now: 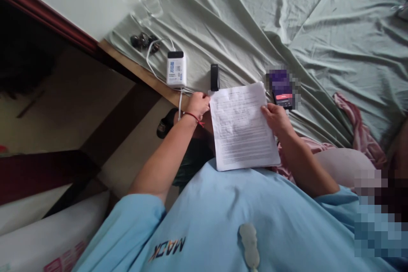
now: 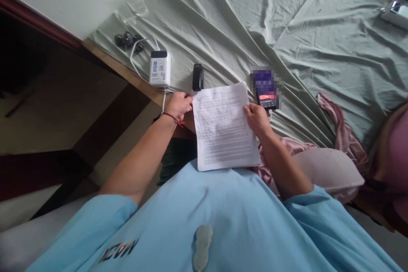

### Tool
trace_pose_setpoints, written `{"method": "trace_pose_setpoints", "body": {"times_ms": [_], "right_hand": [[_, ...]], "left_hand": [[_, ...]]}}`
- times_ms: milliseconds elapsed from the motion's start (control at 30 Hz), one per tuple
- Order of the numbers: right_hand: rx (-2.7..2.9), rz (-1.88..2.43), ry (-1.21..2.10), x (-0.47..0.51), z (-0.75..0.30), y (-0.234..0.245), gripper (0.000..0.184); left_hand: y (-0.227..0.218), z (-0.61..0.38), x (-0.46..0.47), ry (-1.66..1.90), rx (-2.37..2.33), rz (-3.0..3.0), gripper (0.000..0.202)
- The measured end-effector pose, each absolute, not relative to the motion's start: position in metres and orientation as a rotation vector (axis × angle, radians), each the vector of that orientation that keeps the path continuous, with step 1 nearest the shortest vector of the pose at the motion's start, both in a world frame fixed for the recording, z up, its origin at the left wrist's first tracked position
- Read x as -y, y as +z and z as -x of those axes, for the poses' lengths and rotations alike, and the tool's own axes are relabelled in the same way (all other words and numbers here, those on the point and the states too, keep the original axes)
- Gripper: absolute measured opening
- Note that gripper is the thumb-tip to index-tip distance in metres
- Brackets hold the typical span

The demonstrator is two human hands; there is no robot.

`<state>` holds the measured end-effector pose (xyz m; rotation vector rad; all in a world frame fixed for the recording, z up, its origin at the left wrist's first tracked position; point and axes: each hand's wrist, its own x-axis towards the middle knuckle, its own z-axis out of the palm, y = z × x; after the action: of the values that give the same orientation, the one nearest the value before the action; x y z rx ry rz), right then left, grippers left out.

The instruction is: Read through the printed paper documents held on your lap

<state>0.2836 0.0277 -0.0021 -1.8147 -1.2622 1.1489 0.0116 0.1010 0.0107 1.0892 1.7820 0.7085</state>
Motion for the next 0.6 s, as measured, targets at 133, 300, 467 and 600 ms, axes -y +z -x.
{"method": "trace_pose_setpoints", "body": {"times_ms": [133, 300, 467, 600], "right_hand": [[1.283, 1.835, 1.126, -0.029, -0.284, -0.006, 0.031], [1.216, 1.803, 1.2, -0.028, -0.283, -0.006, 0.032], [1.192, 1.775, 1.235, -0.027, -0.284, -0.005, 0.032], [1.186, 1.768, 1.231, -0.027, -0.283, -0.003, 0.032]], "left_hand": [[0.009, -0.004, -0.1, 0.656, -1.858, -1.371, 0.02], [0.01, 0.0, -0.087, 0.51, -1.984, -1.674, 0.012], [0.012, -0.006, -0.069, 0.741, -1.956, -1.766, 0.016], [0.014, -0.007, -0.066, 0.933, -1.854, -1.86, 0.03]]}}
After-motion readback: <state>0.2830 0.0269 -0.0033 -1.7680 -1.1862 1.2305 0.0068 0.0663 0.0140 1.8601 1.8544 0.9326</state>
